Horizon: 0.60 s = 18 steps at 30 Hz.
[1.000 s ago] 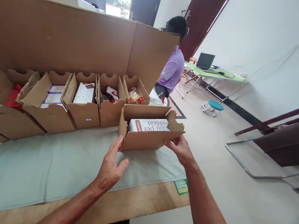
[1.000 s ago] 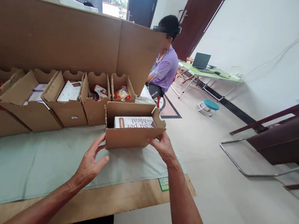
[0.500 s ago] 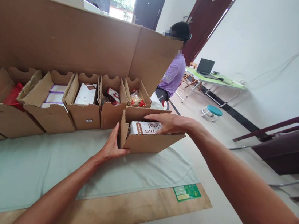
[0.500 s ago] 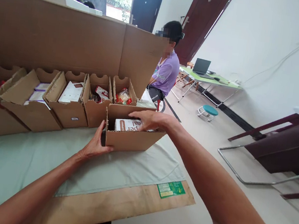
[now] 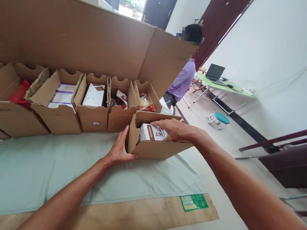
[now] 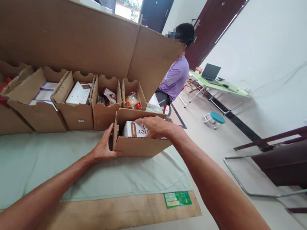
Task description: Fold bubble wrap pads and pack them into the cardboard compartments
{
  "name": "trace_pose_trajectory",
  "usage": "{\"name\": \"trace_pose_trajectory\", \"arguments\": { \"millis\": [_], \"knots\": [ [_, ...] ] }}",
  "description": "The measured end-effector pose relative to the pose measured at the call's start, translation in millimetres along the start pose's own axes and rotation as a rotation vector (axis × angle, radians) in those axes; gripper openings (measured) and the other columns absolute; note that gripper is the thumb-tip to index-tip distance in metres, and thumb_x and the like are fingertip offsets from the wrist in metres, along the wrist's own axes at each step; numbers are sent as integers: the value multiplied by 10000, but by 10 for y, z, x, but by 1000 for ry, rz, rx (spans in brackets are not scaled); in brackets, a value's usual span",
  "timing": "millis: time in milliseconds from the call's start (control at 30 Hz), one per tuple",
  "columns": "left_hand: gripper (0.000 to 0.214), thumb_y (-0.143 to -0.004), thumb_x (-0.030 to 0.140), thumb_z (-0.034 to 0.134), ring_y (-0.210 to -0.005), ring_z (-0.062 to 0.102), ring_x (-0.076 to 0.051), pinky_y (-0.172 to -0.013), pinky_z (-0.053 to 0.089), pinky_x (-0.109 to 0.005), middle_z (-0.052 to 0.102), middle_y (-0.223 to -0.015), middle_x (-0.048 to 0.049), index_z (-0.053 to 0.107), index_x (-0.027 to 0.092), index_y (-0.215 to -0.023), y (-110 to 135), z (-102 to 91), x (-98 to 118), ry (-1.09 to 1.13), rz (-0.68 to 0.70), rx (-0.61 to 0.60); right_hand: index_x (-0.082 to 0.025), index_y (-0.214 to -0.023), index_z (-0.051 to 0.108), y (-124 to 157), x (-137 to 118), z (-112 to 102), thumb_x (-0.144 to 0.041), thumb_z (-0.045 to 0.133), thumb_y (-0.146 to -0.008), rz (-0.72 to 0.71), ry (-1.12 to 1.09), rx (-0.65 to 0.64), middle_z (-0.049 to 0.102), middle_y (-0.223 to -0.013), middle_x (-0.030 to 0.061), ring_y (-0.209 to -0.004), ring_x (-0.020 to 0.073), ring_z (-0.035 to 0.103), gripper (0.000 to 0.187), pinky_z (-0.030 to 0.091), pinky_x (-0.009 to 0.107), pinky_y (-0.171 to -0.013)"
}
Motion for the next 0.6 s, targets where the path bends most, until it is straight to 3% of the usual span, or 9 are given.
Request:
{"name": "trace_pose_trajectory", "arguments": {
  "millis": [67, 100, 167, 233, 267, 300, 333, 433, 600],
  "knots": [
    [1363, -561, 390, 929, -1549, 247, -442, -1257, 214, -619, 302, -1643, -205, 121, 253, -1650, 1, 14, -11, 6, -4, 10, -276, -1349, 688, 153, 48, -65, -257, 822, -686, 25, -67, 65, 684, -1400, 61, -1297, 341, 622, 677, 490, 460, -1090],
    [1360, -565, 388, 928, -1551, 244, -439, -1259, 212, -617, 302, -1643, -205, 120, 256, -1650, 1, 20, -16, 11, -2, 15, -275, -1345, 690, 276, 81, -77, -323, 811, -724, 61, -113, 168, 678, -1409, 62, -1310, 339, 613, 635, 479, 475, -1110],
    [1353, -570, 387, 927, -1552, 243, -436, -1261, 212, -614, 304, -1643, -206, 121, 258, -1650, 4, 29, -25, 20, 2, 24, -271, -1320, 699, 575, 161, -11, -469, 750, -807, 194, -209, 513, 668, -1414, 77, -1319, 336, 602, 552, 479, 500, -1110],
    [1350, -571, 384, 927, -1551, 246, -434, -1260, 213, -616, 304, -1643, -206, 124, 261, -1649, 7, 37, -31, 25, 2, 26, -252, -1265, 714, 866, 241, 209, -563, 721, -818, 399, -318, 917, 654, -1419, 107, -1323, 351, 591, 545, 519, 511, -1048],
    [1350, -569, 380, 927, -1550, 250, -433, -1259, 214, -618, 302, -1643, -205, 126, 263, -1649, 9, 40, -31, 25, 3, 28, -245, -1251, 709, 971, 272, 371, -606, 719, -804, 493, -430, 1047, 675, -1382, 115, -1287, 348, 617, 575, 540, 506, -1009],
    [1352, -564, 373, 929, -1547, 256, -433, -1258, 215, -619, 301, -1645, -202, 129, 268, -1648, 11, 44, -29, 24, 6, 32, -240, -1215, 715, 1035, 292, 551, -664, 710, -783, 557, -597, 1088, 717, -1301, 118, -1217, 343, 660, 606, 566, 494, -952],
    [1353, -558, 366, 931, -1543, 267, -431, -1257, 219, -618, 303, -1644, -199, 134, 273, -1647, 11, 48, -24, 23, 10, 38, -237, -1185, 720, 1054, 297, 728, -725, 666, -788, 567, -782, 1046, 745, -1240, 119, -1160, 337, 690, 632, 586, 476, -890],
    [1347, -552, 357, 935, -1518, 321, -417, -1251, 243, -602, 333, -1621, -196, 153, 271, -1646, -5, 67, 2, 28, 11, 52, -242, -1137, 733, 944, 245, 1080, -837, 546, -810, 478, -1154, 945, 784, -1153, 110, -1106, 308, 719, 704, 590, 414, -832],
    [1362, -547, 336, 926, -1528, 305, -420, -1258, 232, -595, 315, -1630, -227, 134, 222, -1649, -142, 122, 75, 42, -51, 55, -237, -1085, 746, 691, 241, 1024, -849, 643, -725, 467, -1194, 1031, 801, -1094, 94, -1076, 277, 726, 717, 563, 348, -801]
  ]
}}
Point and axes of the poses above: each hand's wrist, its own y-axis away from the middle knuckle, its own z-axis out of the palm, x = y × z, the point moved 1 cm from there along -y, towards the middle knuckle
